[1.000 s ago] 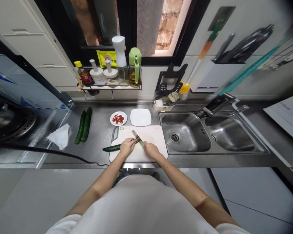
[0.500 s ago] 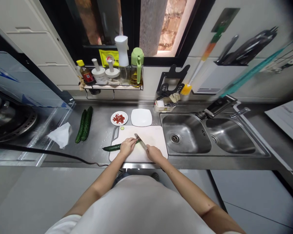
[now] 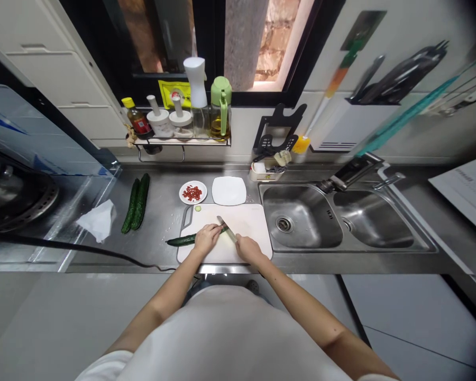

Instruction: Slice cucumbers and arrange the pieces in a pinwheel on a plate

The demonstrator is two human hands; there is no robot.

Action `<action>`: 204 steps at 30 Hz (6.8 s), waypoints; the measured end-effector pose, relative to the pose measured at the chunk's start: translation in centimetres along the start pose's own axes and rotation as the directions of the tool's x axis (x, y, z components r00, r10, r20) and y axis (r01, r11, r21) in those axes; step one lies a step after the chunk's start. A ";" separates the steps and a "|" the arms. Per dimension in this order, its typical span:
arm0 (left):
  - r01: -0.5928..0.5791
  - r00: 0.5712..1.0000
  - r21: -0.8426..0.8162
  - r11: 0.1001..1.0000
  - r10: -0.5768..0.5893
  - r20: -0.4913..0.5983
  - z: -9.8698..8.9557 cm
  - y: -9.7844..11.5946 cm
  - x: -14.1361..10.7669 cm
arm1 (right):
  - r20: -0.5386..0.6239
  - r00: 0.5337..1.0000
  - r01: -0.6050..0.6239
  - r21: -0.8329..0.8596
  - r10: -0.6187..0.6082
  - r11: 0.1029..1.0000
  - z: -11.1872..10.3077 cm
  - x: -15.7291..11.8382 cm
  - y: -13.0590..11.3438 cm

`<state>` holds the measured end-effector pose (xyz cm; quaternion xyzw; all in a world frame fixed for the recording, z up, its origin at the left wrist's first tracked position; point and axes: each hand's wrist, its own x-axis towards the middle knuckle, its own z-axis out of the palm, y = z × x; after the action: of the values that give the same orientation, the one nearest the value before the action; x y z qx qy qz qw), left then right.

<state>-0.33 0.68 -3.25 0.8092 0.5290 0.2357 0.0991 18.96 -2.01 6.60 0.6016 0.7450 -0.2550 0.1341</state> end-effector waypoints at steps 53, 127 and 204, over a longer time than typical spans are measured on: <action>0.018 0.999 -0.009 1.000 -0.017 0.036 -0.2 0.0 0.2 | 0.000 1.000 -0.011 0.008 0.011 1.000 0.4 1.1 -0.7; 0.020 1.000 -0.009 1.000 -0.020 0.006 0.0 0.0 0.1 | -0.075 0.997 0.013 0.025 -0.011 1.000 0.9 5.1 -1.9; 0.389 0.884 -0.251 0.887 -0.435 -0.170 -3.0 1.2 1.4 | -0.237 0.963 -0.154 -0.098 0.128 0.983 0.8 -0.8 1.9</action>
<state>-0.40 1.15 0.20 0.6311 0.6694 0.3521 0.1721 20.88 -2.84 5.99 0.6699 0.7242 -0.1301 0.0994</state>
